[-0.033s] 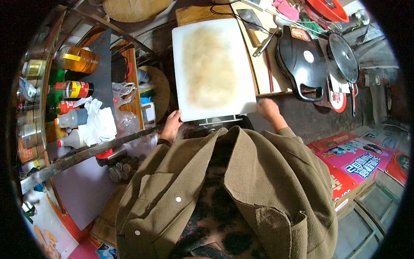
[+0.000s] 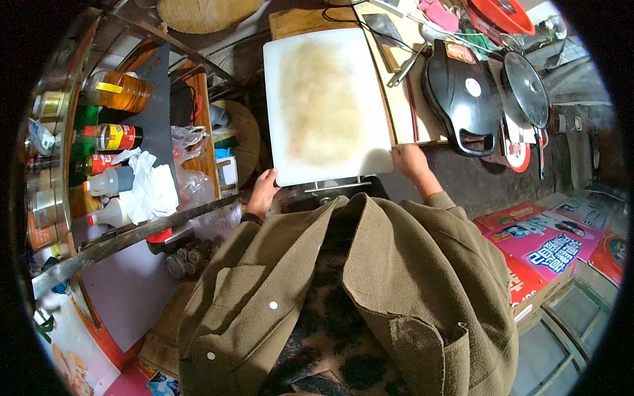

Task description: The person cleans a white cutting board by scraping it with a cleaver, wiping it with a paper towel, and discarding debris into a bucket. The person then uses a wet paper towel to wipe the board again and places the used paper towel aside.

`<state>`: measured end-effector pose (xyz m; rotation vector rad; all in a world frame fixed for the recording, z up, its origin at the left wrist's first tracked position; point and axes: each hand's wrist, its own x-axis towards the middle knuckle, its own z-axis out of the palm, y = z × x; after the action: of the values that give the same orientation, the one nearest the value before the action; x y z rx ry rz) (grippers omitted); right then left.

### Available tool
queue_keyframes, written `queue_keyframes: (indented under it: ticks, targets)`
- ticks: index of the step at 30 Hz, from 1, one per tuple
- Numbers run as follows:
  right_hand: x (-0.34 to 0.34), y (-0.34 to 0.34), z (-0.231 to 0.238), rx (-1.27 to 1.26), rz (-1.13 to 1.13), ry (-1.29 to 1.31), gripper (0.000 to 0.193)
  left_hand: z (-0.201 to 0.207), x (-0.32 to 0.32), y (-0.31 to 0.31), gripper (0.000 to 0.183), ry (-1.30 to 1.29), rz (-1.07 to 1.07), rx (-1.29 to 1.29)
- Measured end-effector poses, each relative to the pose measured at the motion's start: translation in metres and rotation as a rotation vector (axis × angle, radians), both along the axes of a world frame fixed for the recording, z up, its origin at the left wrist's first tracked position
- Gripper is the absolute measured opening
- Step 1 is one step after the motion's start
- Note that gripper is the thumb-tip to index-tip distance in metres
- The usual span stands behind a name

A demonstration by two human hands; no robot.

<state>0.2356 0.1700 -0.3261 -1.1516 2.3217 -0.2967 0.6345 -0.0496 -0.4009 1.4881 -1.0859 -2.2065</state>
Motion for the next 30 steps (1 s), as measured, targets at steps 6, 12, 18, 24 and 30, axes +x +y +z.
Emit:
queue_keyframes:
  ticks: [6, 12, 18, 24, 30]
  targets:
    - [-0.066, -0.124, 0.019, -0.442, 0.042, 0.209, 0.018, -0.021, 0.000, 0.001, 0.034, -0.220, 0.034, -0.014]
    - [-0.138, -0.220, -0.033, -0.227, 0.034, 0.400, 0.035, 0.005, -0.007, 0.018, 0.042, -0.400, 0.055, -0.260]
    - [-0.176, -0.265, -0.068, 0.085, -0.204, 0.386, 0.042, 0.030, -0.019, 0.018, 0.045, -0.507, 0.053, -0.193]
    - [-0.206, -0.279, -0.096, -0.170, -0.081, 0.240, 0.046, 0.025, -0.017, 0.018, 0.042, -0.556, 0.038, -0.113]
    - [-0.181, -0.248, -0.058, -0.353, 0.095, 0.149, 0.053, 0.017, -0.012, 0.015, 0.039, -0.454, 0.048, -0.176]
